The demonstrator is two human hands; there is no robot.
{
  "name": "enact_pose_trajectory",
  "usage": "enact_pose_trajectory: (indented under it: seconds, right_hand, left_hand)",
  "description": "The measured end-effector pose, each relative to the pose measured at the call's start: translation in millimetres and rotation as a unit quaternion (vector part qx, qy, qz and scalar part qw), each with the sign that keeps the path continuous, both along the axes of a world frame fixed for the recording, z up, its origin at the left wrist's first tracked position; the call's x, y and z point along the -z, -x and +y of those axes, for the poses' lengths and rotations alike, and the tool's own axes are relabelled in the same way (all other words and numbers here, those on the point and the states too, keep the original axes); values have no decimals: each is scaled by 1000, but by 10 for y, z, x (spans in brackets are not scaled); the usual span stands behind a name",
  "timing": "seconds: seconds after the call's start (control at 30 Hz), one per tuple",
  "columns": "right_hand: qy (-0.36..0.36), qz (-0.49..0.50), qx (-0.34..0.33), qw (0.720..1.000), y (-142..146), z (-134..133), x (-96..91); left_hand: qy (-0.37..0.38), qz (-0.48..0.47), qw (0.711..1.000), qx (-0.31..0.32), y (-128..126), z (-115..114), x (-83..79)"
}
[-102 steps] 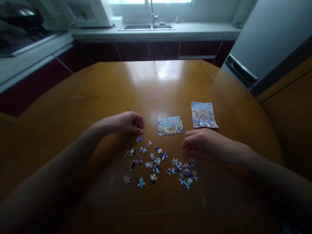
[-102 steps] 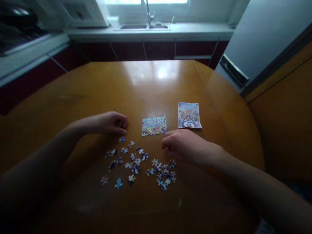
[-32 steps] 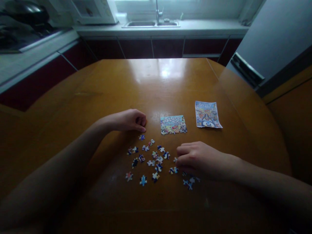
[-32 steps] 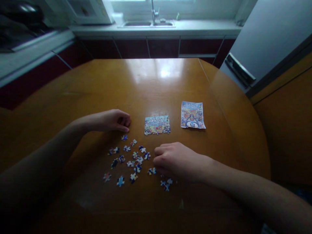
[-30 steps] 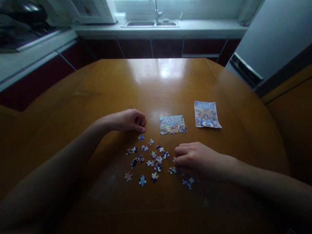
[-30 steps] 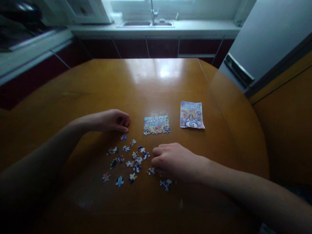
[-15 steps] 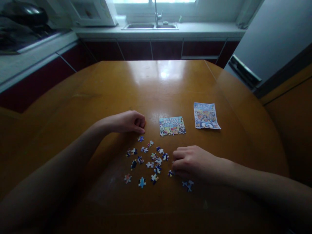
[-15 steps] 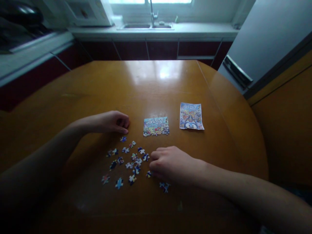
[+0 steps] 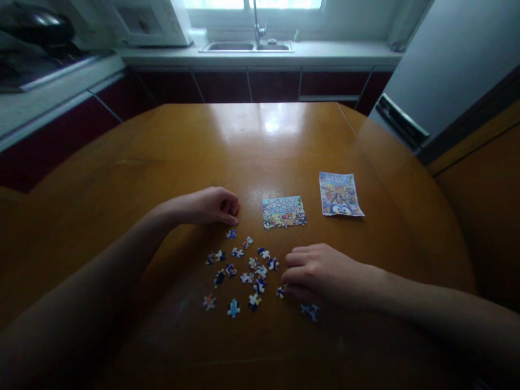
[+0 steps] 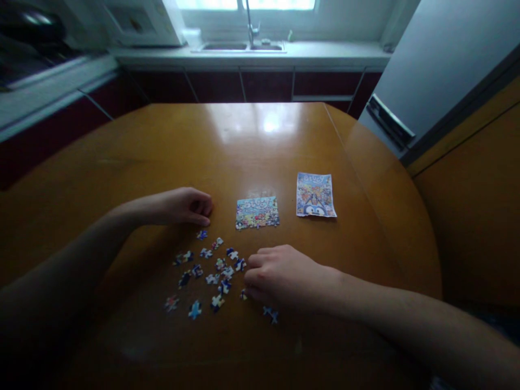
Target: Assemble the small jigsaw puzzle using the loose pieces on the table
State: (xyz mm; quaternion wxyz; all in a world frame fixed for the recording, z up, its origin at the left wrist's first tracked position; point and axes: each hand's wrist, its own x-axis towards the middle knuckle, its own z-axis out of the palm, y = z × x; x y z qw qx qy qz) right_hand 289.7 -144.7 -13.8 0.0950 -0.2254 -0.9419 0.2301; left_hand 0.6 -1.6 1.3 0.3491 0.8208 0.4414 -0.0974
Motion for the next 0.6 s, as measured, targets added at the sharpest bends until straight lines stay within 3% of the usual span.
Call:
enact_pose_trajectory:
  seconds: [0.6]
  right_hand:
    - [-15,-11,25,999,-82,31,-150]
  left_hand:
    - [22,-5,1000,10,63,73,47]
